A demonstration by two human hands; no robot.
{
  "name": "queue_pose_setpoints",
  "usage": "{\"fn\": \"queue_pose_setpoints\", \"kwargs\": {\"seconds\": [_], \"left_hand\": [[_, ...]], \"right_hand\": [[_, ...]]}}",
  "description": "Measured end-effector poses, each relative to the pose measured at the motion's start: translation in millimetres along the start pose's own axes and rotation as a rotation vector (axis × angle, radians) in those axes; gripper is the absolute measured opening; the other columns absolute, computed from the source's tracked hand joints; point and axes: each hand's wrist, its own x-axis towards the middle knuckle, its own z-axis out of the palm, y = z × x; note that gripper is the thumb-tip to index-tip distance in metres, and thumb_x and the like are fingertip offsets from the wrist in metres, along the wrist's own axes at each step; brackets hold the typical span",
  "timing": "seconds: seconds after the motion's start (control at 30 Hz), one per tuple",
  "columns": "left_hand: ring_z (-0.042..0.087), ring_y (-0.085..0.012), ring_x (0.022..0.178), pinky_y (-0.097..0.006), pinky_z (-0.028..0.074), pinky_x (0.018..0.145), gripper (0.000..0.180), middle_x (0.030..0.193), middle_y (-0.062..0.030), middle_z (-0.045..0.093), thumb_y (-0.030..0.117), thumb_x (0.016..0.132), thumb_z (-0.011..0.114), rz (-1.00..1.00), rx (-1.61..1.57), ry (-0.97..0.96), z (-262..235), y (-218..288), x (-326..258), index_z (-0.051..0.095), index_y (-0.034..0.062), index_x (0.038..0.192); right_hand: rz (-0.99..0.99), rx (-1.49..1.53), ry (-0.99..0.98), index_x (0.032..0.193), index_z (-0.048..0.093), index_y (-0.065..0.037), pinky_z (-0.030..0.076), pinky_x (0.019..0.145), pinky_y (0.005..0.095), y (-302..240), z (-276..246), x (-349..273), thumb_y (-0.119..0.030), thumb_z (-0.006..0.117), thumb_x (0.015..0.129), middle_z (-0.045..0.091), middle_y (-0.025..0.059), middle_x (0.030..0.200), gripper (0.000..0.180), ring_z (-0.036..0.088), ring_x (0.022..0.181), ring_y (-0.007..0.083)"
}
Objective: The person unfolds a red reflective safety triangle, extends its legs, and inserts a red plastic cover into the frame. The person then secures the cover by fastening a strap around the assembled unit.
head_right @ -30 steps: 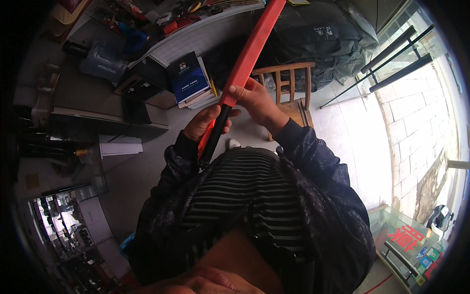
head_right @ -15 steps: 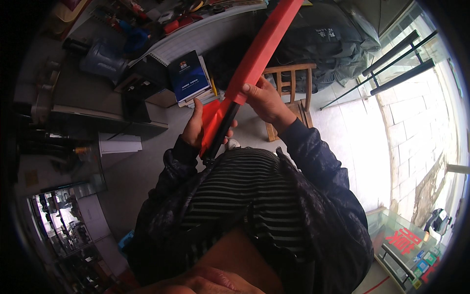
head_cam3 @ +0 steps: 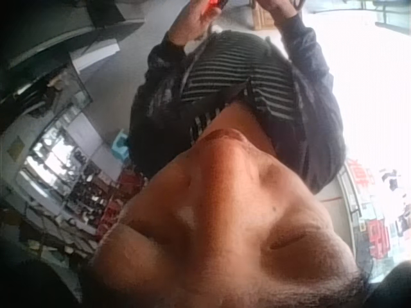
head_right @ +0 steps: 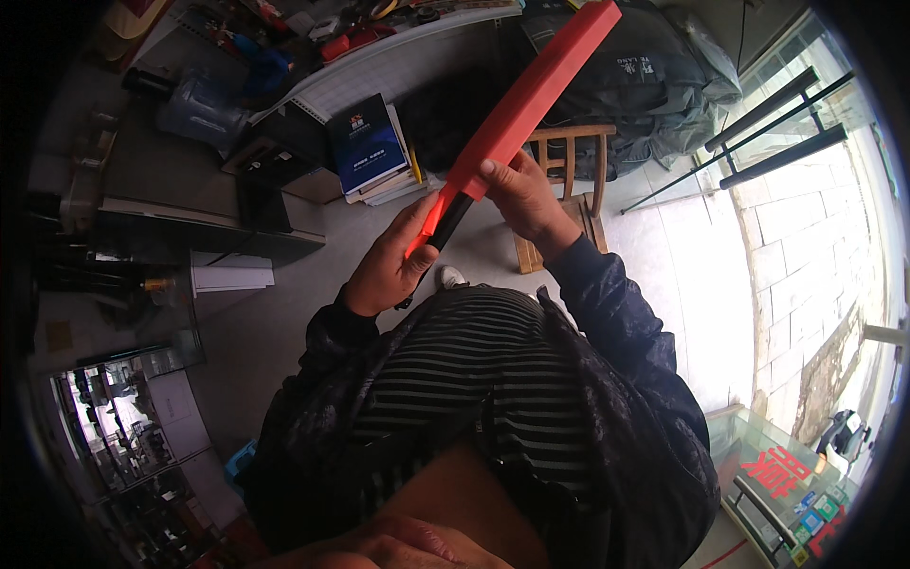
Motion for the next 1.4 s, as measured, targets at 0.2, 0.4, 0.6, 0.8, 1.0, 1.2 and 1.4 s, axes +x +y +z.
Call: {"fn": "queue_pose_setpoints", "kwargs": {"seconds": [0.2,0.4,0.6,0.8,1.0,1.2,1.4], "left_hand": [[0.048,-0.0282,0.150,-0.038,0.036,0.125,0.059,0.163,-0.0190,0.050,0.038,0.116,0.045,-0.119,-0.279,-0.054,-9.0,-3.7,3.7,0.042,0.0000,0.162],[0.059,-0.0194,0.138,-0.032,0.045,0.117,0.063,0.154,-0.0145,0.059,0.032,0.112,0.059,-0.338,-0.604,0.017,-8.8,5.1,8.3,0.039,0.0010,0.164],[0.064,-0.0181,0.127,-0.032,0.050,0.110,0.062,0.140,-0.0136,0.066,0.031,0.112,0.060,-0.481,-0.696,-0.218,-14.3,1.0,15.4,0.041,-0.0011,0.161],[0.066,-0.0316,0.128,-0.039,0.050,0.109,0.053,0.139,-0.0216,0.066,0.025,0.112,0.054,-0.315,-0.100,-0.094,3.8,-1.0,15.2,0.044,-0.0033,0.156],[0.061,-0.0422,0.136,-0.044,0.047,0.114,0.062,0.150,-0.0288,0.057,0.020,0.110,0.057,-0.136,0.160,0.105,12.5,3.5,16.7,0.034,-0.0017,0.162],[0.071,-0.0392,0.113,-0.044,0.059,0.094,0.060,0.142,-0.0240,0.061,0.017,0.100,0.075,-0.105,0.102,0.286,11.5,7.8,13.4,0.043,0.0006,0.149],[0.072,-0.0349,0.110,-0.042,0.060,0.091,0.040,0.139,-0.0194,0.064,0.013,0.095,0.081,-0.035,0.117,0.329,8.8,4.1,10.7,0.054,0.0044,0.122]], "right_hand": [[-0.009,-0.008,-0.027,0.147,0.050,-0.002,0.050,0.114,0.0449,-0.9,-9.1,1.4,-0.035,0.086,0.093,0.064,0.0115,0.135,0.073,0.062,0.128,0.0257],[-0.040,-0.002,-0.062,0.147,0.051,-0.002,0.050,0.114,0.0460,-4.9,-8.4,-1.0,-0.038,0.089,0.089,0.064,0.0126,0.135,0.078,0.062,0.129,0.0276],[-0.005,0.049,-0.079,0.141,0.055,-0.004,0.049,0.111,0.0397,-7.2,-1.2,-7.0,-0.031,0.090,0.087,0.067,0.0094,0.130,0.069,0.064,0.123,0.0236],[0.008,0.047,-0.044,0.140,0.055,-0.004,0.050,0.108,0.0384,-5.3,-1.4,-7.6,-0.027,0.087,0.091,0.067,0.0085,0.130,0.063,0.064,0.121,0.0223],[-0.004,0.048,-0.016,0.140,0.055,-0.004,0.050,0.108,0.0382,-4.6,-1.0,-6.7,-0.026,0.086,0.091,0.067,0.0076,0.129,0.063,0.064,0.121,0.0216],[-0.032,0.078,-0.034,0.144,0.053,-0.003,0.048,0.112,0.0405,-6.3,1.6,-7.0,-0.026,0.087,0.089,0.066,0.0099,0.134,0.069,0.063,0.126,0.0244],[-0.022,0.034,-0.076,0.154,0.045,-0.003,0.045,0.118,0.0442,-11.2,4.2,-10.1,-0.033,0.089,0.087,0.061,0.0111,0.143,0.086,0.059,0.134,0.0267]]}}
